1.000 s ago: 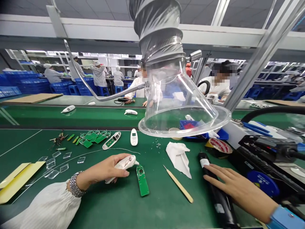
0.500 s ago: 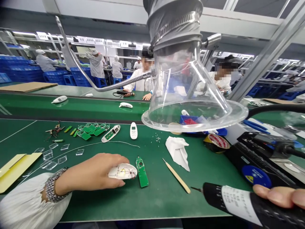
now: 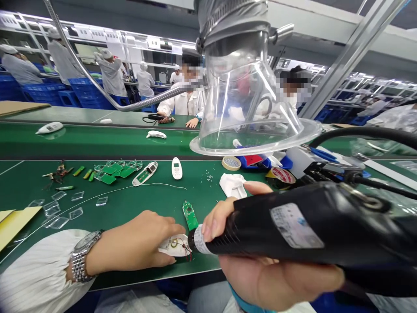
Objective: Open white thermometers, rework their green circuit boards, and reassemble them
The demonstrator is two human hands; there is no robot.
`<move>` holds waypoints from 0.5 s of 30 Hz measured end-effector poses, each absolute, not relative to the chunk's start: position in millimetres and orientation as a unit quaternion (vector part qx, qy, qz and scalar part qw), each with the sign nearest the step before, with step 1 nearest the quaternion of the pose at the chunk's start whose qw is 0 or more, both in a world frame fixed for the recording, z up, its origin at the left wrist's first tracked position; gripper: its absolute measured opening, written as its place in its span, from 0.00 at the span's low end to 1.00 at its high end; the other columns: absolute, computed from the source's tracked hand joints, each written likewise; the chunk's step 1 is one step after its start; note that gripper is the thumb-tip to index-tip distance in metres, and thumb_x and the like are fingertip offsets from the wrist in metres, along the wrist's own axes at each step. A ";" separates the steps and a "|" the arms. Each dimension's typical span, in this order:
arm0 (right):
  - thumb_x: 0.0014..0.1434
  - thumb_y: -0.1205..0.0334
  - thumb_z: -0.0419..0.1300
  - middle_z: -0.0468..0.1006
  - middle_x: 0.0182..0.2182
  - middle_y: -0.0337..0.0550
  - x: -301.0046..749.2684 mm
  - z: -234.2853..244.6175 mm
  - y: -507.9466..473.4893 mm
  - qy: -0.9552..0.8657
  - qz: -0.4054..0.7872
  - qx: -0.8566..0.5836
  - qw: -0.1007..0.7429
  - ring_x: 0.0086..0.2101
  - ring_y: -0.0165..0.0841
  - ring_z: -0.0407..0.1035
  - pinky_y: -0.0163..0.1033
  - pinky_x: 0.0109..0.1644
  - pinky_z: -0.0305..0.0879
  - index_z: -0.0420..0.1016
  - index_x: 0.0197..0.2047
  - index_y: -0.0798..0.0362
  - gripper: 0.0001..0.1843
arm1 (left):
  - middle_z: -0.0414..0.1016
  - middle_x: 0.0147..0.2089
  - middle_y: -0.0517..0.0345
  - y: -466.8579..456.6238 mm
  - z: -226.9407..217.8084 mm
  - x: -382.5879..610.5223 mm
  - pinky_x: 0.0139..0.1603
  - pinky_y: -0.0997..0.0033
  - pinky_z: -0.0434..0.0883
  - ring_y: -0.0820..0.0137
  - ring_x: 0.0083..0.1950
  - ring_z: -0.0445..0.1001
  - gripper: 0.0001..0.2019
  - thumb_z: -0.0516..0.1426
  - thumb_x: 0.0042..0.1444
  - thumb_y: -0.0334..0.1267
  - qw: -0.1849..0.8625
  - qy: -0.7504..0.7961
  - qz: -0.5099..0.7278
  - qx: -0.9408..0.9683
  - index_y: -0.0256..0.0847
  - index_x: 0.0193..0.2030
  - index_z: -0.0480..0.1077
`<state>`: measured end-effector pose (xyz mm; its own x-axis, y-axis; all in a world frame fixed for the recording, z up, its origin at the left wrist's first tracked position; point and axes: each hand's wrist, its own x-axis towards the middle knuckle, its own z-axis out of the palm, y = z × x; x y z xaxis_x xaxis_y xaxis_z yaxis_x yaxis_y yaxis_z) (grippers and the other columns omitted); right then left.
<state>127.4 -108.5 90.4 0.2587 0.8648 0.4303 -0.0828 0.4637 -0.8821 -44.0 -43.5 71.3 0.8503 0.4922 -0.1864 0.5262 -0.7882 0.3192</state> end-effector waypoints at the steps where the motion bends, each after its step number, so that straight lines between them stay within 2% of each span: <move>1: 0.53 0.37 0.50 0.69 0.16 0.36 122.9 92.3 -105.4 -0.497 0.368 -0.343 0.707 0.17 0.36 0.62 0.40 0.22 0.61 0.69 0.42 0.28 0.17 | 0.76 0.35 0.54 -42.7 71.1 -43.5 0.29 0.68 0.61 0.59 0.33 0.74 0.11 0.59 0.48 0.41 0.180 0.269 -0.049 0.945 0.43 0.39 0.72; 3: 0.52 0.40 0.54 0.72 0.17 0.36 117.1 92.1 -101.2 -0.478 0.400 -0.288 0.727 0.18 0.35 0.62 0.39 0.22 0.61 0.71 0.42 0.33 0.16 | 0.76 0.35 0.53 -40.8 70.2 -43.1 0.29 0.67 0.62 0.57 0.34 0.75 0.12 0.58 0.49 0.42 0.183 0.267 -0.056 0.944 0.42 0.40 0.72; 7: 0.44 0.32 0.57 0.72 0.16 0.37 110.7 84.8 -97.2 -0.447 0.400 -0.277 0.751 0.17 0.34 0.61 0.38 0.20 0.60 0.73 0.42 0.38 0.26 | 0.76 0.36 0.51 -37.8 68.9 -43.9 0.30 0.67 0.64 0.56 0.35 0.75 0.13 0.59 0.48 0.42 0.205 0.274 -0.055 0.938 0.42 0.41 0.72; 15: 0.47 0.33 0.55 0.72 0.17 0.37 106.0 72.9 -88.9 -0.457 0.407 -0.274 0.742 0.17 0.33 0.61 0.38 0.21 0.59 0.72 0.44 0.37 0.26 | 0.77 0.36 0.49 -37.6 67.5 -45.1 0.30 0.66 0.65 0.56 0.35 0.75 0.12 0.58 0.49 0.41 0.213 0.278 -0.057 0.935 0.41 0.41 0.72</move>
<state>106.0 -88.9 72.9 0.2511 0.8542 0.4553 -0.3527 0.5188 -0.7787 -45.1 -37.6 67.5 0.8385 0.4963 -0.2251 0.5448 -0.7539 0.3672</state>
